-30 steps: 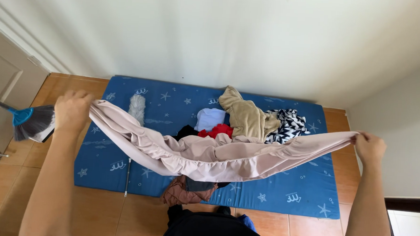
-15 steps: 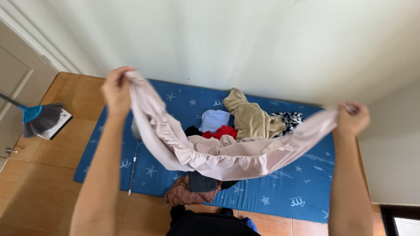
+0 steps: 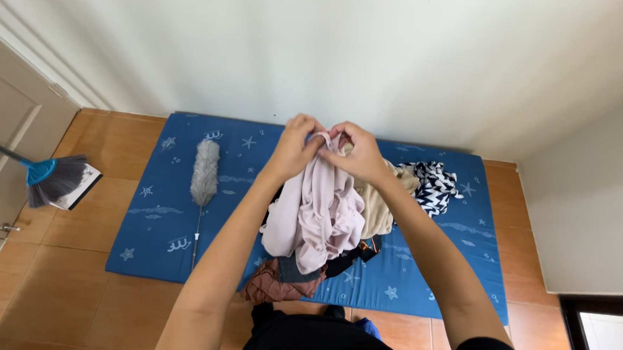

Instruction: The person folds a light-colored sheet on a blue mat on the floor, repeatedly shaking and aligning it. The person then moves to a bed and folds the same sheet on top of a pillow and other bedding.

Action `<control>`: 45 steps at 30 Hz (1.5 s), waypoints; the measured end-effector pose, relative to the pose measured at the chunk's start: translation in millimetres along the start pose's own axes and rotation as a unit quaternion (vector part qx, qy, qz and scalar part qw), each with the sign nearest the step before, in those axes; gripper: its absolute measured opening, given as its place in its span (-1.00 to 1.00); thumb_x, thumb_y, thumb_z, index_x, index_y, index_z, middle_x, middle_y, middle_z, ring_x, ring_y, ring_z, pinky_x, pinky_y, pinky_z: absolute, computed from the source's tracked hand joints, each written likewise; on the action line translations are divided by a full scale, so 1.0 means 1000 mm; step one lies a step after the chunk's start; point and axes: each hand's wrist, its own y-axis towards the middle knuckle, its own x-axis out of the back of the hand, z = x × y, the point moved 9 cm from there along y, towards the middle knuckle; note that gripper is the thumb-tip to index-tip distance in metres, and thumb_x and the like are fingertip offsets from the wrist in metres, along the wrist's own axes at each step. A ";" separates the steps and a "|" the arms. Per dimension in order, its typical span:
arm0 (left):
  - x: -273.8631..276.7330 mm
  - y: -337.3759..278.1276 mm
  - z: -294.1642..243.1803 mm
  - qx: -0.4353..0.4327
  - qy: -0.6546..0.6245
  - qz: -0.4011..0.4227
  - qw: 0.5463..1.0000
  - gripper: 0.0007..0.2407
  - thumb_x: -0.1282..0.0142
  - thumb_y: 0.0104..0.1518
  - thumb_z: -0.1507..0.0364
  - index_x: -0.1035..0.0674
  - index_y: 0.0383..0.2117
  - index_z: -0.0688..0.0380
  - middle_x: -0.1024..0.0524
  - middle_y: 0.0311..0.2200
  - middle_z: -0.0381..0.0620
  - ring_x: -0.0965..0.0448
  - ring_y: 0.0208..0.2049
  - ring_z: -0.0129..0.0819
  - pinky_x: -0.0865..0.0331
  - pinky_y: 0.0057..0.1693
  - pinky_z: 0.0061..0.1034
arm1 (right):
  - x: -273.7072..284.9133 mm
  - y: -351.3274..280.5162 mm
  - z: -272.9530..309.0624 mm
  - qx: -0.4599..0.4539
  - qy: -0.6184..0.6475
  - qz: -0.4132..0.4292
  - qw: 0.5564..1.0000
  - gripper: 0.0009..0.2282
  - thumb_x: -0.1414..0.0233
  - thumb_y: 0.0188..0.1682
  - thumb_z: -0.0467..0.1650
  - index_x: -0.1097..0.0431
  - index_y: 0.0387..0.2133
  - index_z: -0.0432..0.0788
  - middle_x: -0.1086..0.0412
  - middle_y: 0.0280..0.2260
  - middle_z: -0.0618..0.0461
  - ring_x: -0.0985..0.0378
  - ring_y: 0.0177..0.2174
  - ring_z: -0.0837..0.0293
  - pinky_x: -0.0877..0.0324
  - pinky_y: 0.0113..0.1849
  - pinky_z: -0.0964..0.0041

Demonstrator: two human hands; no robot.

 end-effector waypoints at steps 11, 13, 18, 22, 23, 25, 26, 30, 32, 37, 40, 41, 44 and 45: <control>-0.065 -0.074 0.067 0.087 -0.056 0.075 0.992 -0.88 -0.14 0.06 0.47 -0.59 -0.37 0.29 -0.56 -0.36 0.09 -0.54 -0.27 -0.08 -0.41 -0.12 -0.30 | 0.004 -0.032 -0.104 -0.180 0.183 -0.005 0.966 -0.89 -0.01 0.01 -0.48 -0.48 -0.39 -0.30 -0.46 -0.42 0.12 -0.40 -0.39 0.35 -0.31 -0.28 0.49; -0.107 -0.113 0.095 0.234 -0.097 0.210 0.944 -0.80 -0.16 -0.04 0.43 -0.65 -0.36 0.29 -0.63 -0.37 0.07 -0.64 -0.35 -0.18 -0.47 -0.14 -0.35 | 0.013 -0.039 -0.122 -0.187 0.311 -0.075 0.929 -0.85 0.10 -0.02 -0.49 -0.39 -0.49 -0.33 -0.37 -0.46 0.11 -0.30 -0.41 0.31 -0.23 -0.30 0.44; -0.142 -0.155 0.092 0.223 -0.202 0.172 0.938 -0.74 -0.15 -0.03 0.40 -0.64 -0.25 0.31 -0.65 -0.27 0.13 -0.67 -0.23 -0.10 -0.48 -0.04 -0.33 | 0.088 -0.001 -0.026 -0.126 0.378 -0.112 0.910 -0.80 0.16 -0.07 -0.38 -0.32 -0.56 -0.24 -0.33 -0.38 -0.06 -0.32 -0.26 0.08 -0.31 -0.11 0.20; -0.192 -0.207 0.160 0.262 -0.139 0.262 0.918 -0.72 -0.19 0.02 0.32 -0.67 -0.23 0.28 -0.64 -0.23 0.18 -0.64 -0.18 -0.06 -0.44 -0.01 -0.28 | 0.173 0.017 0.100 0.020 0.421 -0.104 0.901 -0.72 0.21 0.04 -0.32 -0.17 -0.62 -0.22 -0.21 -0.52 -0.11 -0.21 -0.39 0.03 -0.24 -0.27 0.16; -0.197 -0.212 0.191 0.261 -0.139 0.262 0.919 -0.72 -0.19 0.02 0.32 -0.67 -0.23 0.28 -0.64 -0.23 0.18 -0.64 -0.18 -0.06 -0.44 -0.01 -0.28 | 0.193 0.016 0.100 0.021 0.421 -0.104 0.901 -0.72 0.21 0.04 -0.32 -0.17 -0.62 -0.22 -0.21 -0.52 -0.11 -0.21 -0.39 0.03 -0.24 -0.27 0.16; -0.215 -0.227 0.238 0.191 -0.131 0.332 0.914 -0.74 -0.06 0.16 0.32 -0.67 -0.32 0.30 -0.60 -0.20 0.11 -0.62 -0.25 -0.07 -0.49 -0.05 -0.24 | 0.226 0.013 0.112 0.048 0.444 -0.049 0.893 -0.65 0.26 0.12 -0.36 -0.10 -0.70 -0.18 -0.17 -0.69 -0.01 -0.09 -0.55 0.15 -0.15 -0.48 0.26; -0.180 -0.213 0.242 0.188 -0.132 0.335 0.914 -0.74 -0.06 0.16 0.32 -0.67 -0.32 0.30 -0.60 -0.20 0.11 -0.62 -0.25 -0.07 -0.49 -0.05 -0.24 | 0.231 0.010 0.113 0.049 0.442 -0.052 0.894 -0.65 0.26 0.12 -0.36 -0.10 -0.70 -0.18 -0.17 -0.69 -0.01 -0.09 -0.55 0.15 -0.15 -0.48 0.26; 0.004 -0.133 0.240 0.325 0.070 -0.031 0.943 -0.78 0.04 0.28 0.40 -0.61 -0.42 0.26 -0.59 -0.50 0.16 -0.60 -0.48 -0.06 -0.44 -0.25 -0.19 | 0.218 0.001 0.073 -0.113 0.219 -0.048 0.968 -0.73 0.28 0.00 -0.36 -0.25 -0.63 -0.19 -0.27 -0.56 -0.08 -0.25 -0.47 0.09 -0.30 -0.32 0.20; 0.037 -0.114 0.217 0.369 0.085 -0.085 0.921 -0.81 0.02 0.28 0.41 -0.60 -0.38 0.26 -0.59 -0.46 0.19 -0.63 -0.44 -0.06 -0.47 -0.21 -0.21 | 0.202 -0.012 0.040 -0.185 0.186 -0.055 0.964 -0.74 0.28 -0.06 -0.37 -0.28 -0.64 -0.21 -0.29 -0.55 -0.07 -0.28 -0.46 0.11 -0.31 -0.31 0.23; -0.035 -0.041 0.096 0.211 -0.097 0.096 0.968 -0.72 -0.19 0.04 0.56 -0.59 -0.08 0.14 -0.64 -0.09 -0.04 -0.62 -0.05 -0.27 -0.51 0.01 -0.35 | 0.138 -0.022 0.014 -0.199 0.000 0.017 0.980 -0.83 0.15 -0.18 -0.41 -0.30 -0.67 -0.24 -0.29 -0.60 0.13 -0.23 -0.50 0.29 -0.20 -0.39 0.36; -0.064 -0.015 -0.022 0.068 -0.322 0.128 0.936 -0.83 -0.20 0.16 0.58 -0.56 -0.14 0.22 -0.55 0.06 -0.03 -0.54 0.09 -0.21 -0.38 0.18 -0.44 | 0.099 -0.035 -0.009 -0.169 -0.014 0.075 0.983 -0.82 0.12 -0.11 -0.39 -0.23 -0.64 -0.23 -0.22 -0.61 0.16 -0.18 -0.49 0.35 -0.16 -0.40 0.38; -0.081 -0.021 -0.021 0.071 -0.323 0.129 0.935 -0.83 -0.20 0.16 0.58 -0.56 -0.14 0.22 -0.55 0.06 -0.03 -0.54 0.09 -0.21 -0.38 0.18 -0.44 | 0.092 -0.042 -0.005 -0.172 -0.013 0.076 0.982 -0.82 0.12 -0.11 -0.39 -0.23 -0.64 -0.23 -0.22 -0.61 0.16 -0.18 -0.49 0.35 -0.16 -0.40 0.38; -0.127 -0.037 -0.017 0.055 -0.395 0.136 0.907 -0.90 -0.07 0.27 0.63 -0.60 -0.18 0.27 -0.54 0.12 -0.02 -0.50 0.18 -0.29 -0.32 0.29 -0.50 | 0.075 -0.062 -0.013 -0.277 0.024 0.095 0.956 -0.82 0.14 -0.09 -0.40 -0.25 -0.65 -0.21 -0.14 -0.65 0.22 -0.07 -0.59 0.35 0.00 -0.54 0.35; -0.148 -0.048 -0.006 0.121 -0.470 0.168 0.858 -0.91 -0.07 0.31 0.63 -0.60 -0.14 0.30 -0.56 0.03 -0.05 -0.52 0.10 -0.37 -0.37 0.24 -0.53 | 0.072 -0.063 -0.006 -0.234 0.031 0.110 0.966 -0.83 0.09 -0.09 -0.44 -0.20 -0.66 -0.20 -0.11 -0.64 0.23 -0.07 -0.56 0.38 -0.02 -0.51 0.37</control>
